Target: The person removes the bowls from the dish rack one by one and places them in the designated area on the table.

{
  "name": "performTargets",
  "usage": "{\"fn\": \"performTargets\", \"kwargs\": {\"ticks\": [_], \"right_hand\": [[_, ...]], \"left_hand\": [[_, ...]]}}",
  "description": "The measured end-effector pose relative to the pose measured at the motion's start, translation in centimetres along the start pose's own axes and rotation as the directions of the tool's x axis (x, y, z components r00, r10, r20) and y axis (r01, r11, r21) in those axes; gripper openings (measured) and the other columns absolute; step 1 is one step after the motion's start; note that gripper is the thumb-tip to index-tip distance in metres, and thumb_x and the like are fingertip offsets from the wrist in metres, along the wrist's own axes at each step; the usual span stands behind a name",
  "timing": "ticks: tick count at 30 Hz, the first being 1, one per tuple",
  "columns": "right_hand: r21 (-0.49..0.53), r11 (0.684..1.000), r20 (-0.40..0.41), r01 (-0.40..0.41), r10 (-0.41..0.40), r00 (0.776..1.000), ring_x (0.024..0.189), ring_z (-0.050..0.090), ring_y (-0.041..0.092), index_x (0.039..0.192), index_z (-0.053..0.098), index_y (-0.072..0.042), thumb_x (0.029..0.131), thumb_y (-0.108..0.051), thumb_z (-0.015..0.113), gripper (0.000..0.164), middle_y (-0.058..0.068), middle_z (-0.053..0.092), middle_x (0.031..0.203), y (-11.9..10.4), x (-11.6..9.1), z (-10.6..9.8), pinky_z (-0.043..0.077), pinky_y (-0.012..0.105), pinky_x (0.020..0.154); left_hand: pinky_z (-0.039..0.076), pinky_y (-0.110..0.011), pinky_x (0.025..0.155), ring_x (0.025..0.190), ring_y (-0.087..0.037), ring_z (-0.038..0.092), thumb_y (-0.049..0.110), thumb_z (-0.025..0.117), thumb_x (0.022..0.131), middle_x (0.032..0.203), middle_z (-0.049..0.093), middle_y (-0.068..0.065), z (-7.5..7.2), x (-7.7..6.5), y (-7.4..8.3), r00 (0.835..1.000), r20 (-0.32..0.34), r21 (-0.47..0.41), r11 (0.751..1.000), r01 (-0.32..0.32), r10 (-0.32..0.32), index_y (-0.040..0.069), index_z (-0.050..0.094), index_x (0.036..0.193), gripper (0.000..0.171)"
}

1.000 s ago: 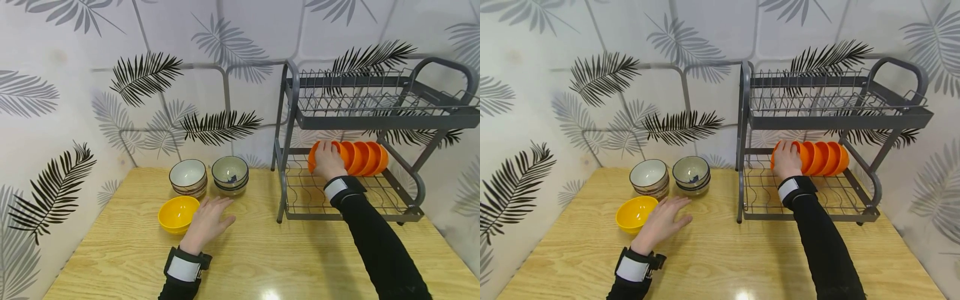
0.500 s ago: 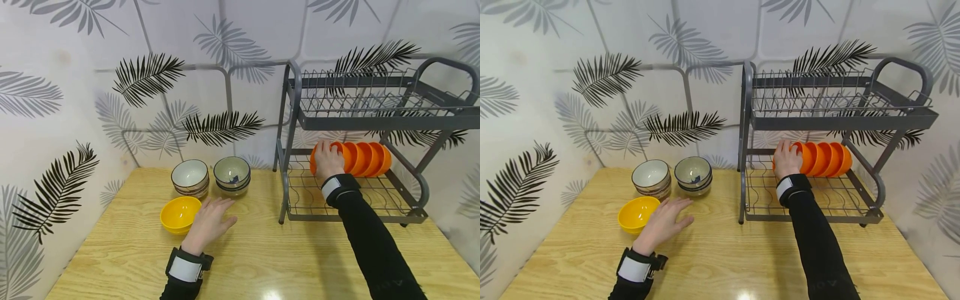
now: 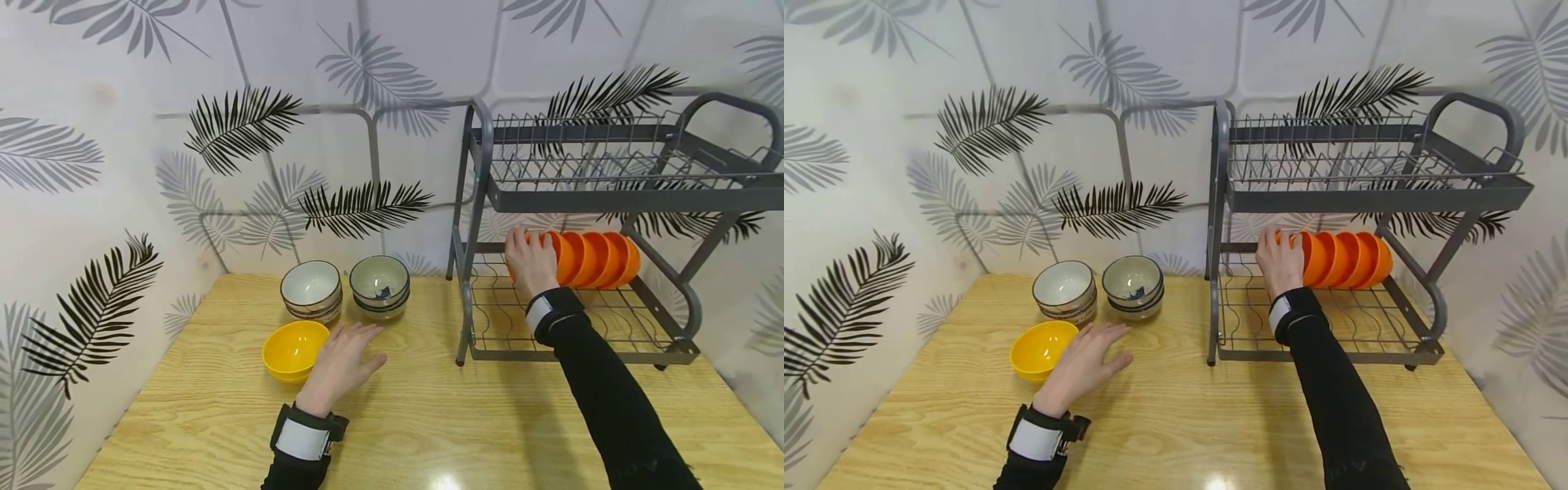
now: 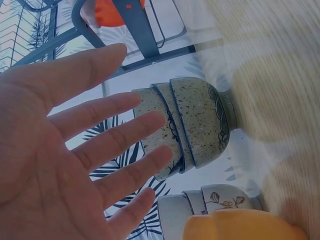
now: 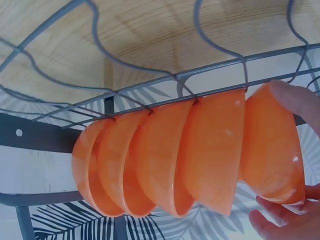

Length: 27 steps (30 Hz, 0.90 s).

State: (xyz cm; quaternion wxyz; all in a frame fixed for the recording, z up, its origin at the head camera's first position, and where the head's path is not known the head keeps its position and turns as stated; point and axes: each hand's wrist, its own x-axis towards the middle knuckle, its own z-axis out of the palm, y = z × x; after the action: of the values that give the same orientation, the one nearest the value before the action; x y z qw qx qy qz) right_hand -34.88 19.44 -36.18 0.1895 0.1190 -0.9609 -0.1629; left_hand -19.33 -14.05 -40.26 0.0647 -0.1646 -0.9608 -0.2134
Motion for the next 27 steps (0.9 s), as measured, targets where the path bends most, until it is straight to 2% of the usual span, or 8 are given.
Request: {"fn": "performTargets", "kwargs": {"ticks": [3, 5, 9, 13, 17, 21, 24, 27], "right_hand": [[-0.015, 1.0, -0.032, -0.001, 0.0, 0.999, 0.114, 0.056, 0.048, 0.132, 0.049, 0.012, 0.064, -0.02, 0.094, 0.088, 0.031, 0.052, 0.131, 0.0, 0.0, 0.1, 0.047, 0.06, 0.104], [-0.025, 1.0, -0.043, 0.002, -0.003, 0.999, 0.114, 0.056, 0.048, 0.133, 0.049, 0.013, 0.067, -0.019, 0.092, 0.085, 0.032, 0.052, 0.13, 0.0, 0.0, 0.1, 0.048, 0.06, 0.104], [-0.049, 0.999, -0.049, 0.007, -0.009, 0.999, 0.112, 0.058, 0.047, 0.136, 0.047, 0.014, 0.083, -0.011, 0.08, 0.068, 0.033, 0.05, 0.132, 0.2, -0.2, 0.4, 0.054, 0.056, 0.097], [-0.07, 0.997, -0.039, 0.022, -0.025, 0.999, 0.111, 0.056, 0.046, 0.139, 0.048, 0.01, 0.091, 0.0, 0.069, 0.054, 0.029, 0.047, 0.138, 0.3, -0.5, 0.6, 0.058, 0.051, 0.089], [-0.087, 0.995, -0.041, 0.056, -0.06, 0.997, 0.111, 0.054, 0.045, 0.139, 0.048, 0.003, 0.09, 0.004, 0.068, 0.053, 0.023, 0.044, 0.14, 0.3, -0.6, 0.8, 0.058, 0.049, 0.085], [-0.118, 0.989, -0.065, 0.089, -0.098, 0.993, 0.113, 0.055, 0.046, 0.138, 0.046, 0.001, 0.083, 0.005, 0.075, 0.062, 0.021, 0.045, 0.137, 0.4, -0.4, 0.8, 0.059, 0.048, 0.087], [-0.145, 0.984, -0.073, 0.1, -0.112, 0.991, 0.115, 0.055, 0.045, 0.139, 0.047, 0.0, 0.079, 0.005, 0.079, 0.068, 0.02, 0.047, 0.137, 0.4, -0.2, 0.9, 0.058, 0.048, 0.092], [-0.178, 0.98, -0.094, 0.088, -0.107, 0.99, 0.116, 0.055, 0.044, 0.138, 0.049, 0.0, 0.08, 0.004, 0.079, 0.066, 0.018, 0.048, 0.137, 0.3, 0.0, 1.2, 0.055, 0.049, 0.098]], "left_hand": [[0.028, -0.057, 0.123, 0.137, -0.04, 0.052, 0.024, 0.071, 0.094, 0.14, 0.063, -0.016, -0.1, 0.0, 0.0, 1.0, 0.003, 0.002, 1.0, 0.002, -0.002, 0.006, 0.063, 0.134, 0.045], [0.028, -0.057, 0.123, 0.137, -0.04, 0.052, 0.025, 0.071, 0.094, 0.14, 0.063, -0.015, -0.1, 0.0, 0.0, 1.0, 0.004, 0.006, 1.0, 0.002, -0.002, 0.006, 0.063, 0.134, 0.046], [0.027, -0.058, 0.123, 0.137, -0.04, 0.052, 0.025, 0.072, 0.094, 0.14, 0.063, -0.016, -0.2, 0.0, -0.1, 1.0, 0.007, -0.003, 1.0, 0.001, -0.001, 0.006, 0.062, 0.135, 0.046], [0.028, -0.059, 0.123, 0.137, -0.04, 0.052, 0.025, 0.072, 0.093, 0.14, 0.063, -0.015, -0.1, -0.1, -0.1, 1.0, 0.015, -0.012, 1.0, 0.0, 0.0, 0.006, 0.062, 0.135, 0.047], [0.028, -0.059, 0.122, 0.137, -0.04, 0.052, 0.026, 0.072, 0.093, 0.14, 0.063, -0.015, 0.0, -0.1, -0.2, 1.0, 0.017, -0.013, 1.0, 0.0, 0.0, 0.006, 0.062, 0.135, 0.047], [0.028, -0.059, 0.122, 0.137, -0.041, 0.052, 0.025, 0.071, 0.094, 0.14, 0.063, -0.015, 0.0, 0.0, -0.2, 1.0, 0.017, -0.015, 1.0, 0.0, 0.0, 0.007, 0.062, 0.135, 0.047], [0.027, -0.059, 0.123, 0.138, -0.04, 0.051, 0.026, 0.071, 0.094, 0.14, 0.063, -0.015, -0.1, 0.0, -0.2, 1.0, 0.022, -0.017, 1.0, 0.005, -0.005, 0.007, 0.061, 0.136, 0.047], [0.026, -0.059, 0.124, 0.138, -0.04, 0.051, 0.026, 0.071, 0.094, 0.141, 0.062, -0.015, -0.2, 0.0, -0.2, 1.0, 0.025, -0.026, 1.0, 0.011, -0.01, 0.006, 0.061, 0.136, 0.048]]}}
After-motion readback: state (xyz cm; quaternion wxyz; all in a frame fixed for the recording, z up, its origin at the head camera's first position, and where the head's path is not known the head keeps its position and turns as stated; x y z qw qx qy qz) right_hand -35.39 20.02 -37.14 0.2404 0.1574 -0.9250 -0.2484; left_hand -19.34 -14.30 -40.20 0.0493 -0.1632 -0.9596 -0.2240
